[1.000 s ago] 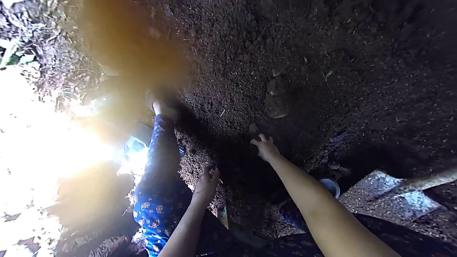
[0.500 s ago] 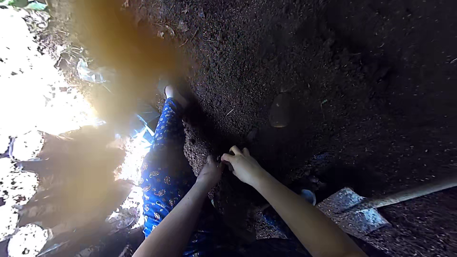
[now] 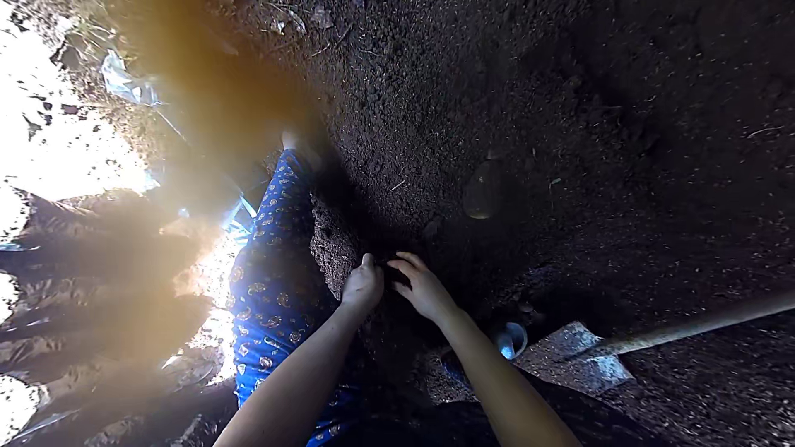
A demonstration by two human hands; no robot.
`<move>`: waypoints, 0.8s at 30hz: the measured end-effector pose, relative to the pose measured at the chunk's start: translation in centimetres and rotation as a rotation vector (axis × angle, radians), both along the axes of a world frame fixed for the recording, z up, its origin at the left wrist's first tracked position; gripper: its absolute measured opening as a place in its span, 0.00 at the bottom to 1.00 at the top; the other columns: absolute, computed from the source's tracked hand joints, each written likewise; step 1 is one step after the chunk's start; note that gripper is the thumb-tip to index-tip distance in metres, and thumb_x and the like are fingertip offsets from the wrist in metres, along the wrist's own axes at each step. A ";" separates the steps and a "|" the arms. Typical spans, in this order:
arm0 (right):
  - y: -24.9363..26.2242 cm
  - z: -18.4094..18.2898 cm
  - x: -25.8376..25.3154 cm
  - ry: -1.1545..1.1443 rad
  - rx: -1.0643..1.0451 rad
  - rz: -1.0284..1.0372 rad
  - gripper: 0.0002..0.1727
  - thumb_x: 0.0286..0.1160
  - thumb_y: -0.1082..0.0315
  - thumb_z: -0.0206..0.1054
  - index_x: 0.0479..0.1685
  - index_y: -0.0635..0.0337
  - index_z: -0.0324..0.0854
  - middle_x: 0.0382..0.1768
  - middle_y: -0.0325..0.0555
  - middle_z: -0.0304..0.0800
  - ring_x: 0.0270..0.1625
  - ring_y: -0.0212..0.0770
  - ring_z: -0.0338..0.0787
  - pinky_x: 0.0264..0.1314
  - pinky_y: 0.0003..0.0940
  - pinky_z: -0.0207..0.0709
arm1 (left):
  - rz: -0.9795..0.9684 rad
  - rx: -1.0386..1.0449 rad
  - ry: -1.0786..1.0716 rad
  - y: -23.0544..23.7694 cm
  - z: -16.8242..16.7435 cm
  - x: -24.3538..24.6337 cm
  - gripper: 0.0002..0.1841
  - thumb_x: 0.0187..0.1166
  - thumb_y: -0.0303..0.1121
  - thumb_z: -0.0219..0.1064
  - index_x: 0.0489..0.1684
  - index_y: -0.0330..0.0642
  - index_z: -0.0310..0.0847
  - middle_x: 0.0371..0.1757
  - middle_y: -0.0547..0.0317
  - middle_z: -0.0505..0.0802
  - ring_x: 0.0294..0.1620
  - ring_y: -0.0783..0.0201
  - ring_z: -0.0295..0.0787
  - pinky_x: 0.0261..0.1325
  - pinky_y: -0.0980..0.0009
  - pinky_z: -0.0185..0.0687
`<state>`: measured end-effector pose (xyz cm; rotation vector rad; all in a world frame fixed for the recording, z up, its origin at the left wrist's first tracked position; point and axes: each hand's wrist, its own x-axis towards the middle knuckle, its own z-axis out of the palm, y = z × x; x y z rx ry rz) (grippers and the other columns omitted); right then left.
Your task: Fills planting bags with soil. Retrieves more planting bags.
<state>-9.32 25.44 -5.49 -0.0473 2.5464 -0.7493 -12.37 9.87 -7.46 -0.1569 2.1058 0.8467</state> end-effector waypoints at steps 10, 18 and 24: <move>2.1 -5.9 0.9 -0.048 -0.421 -0.450 0.23 0.79 0.60 0.71 0.73 0.50 0.83 0.78 0.61 0.71 0.77 0.52 0.74 0.69 0.40 0.78 | -0.076 0.003 0.045 0.3 -1.4 -1.4 0.24 0.97 0.48 0.40 0.74 0.42 0.71 0.59 0.34 0.90 0.64 0.36 0.89 0.64 0.36 0.80; 2.2 -4.8 1.1 0.047 -0.316 -0.390 0.29 0.78 0.52 0.71 0.78 0.50 0.80 0.84 0.62 0.66 0.83 0.58 0.70 0.79 0.50 0.74 | 0.021 0.018 0.055 0.2 -1.4 -1.6 0.24 0.96 0.49 0.44 0.68 0.41 0.76 0.55 0.37 0.91 0.61 0.39 0.89 0.63 0.37 0.79; 2.4 -5.2 -0.3 -0.461 -0.468 -0.558 0.37 0.88 0.39 0.53 0.96 0.31 0.49 0.86 0.70 0.57 0.68 0.68 0.79 0.57 0.62 0.79 | -0.032 0.051 0.098 0.7 -2.5 -2.3 0.25 0.96 0.52 0.44 0.70 0.40 0.73 0.55 0.36 0.91 0.61 0.38 0.89 0.64 0.36 0.79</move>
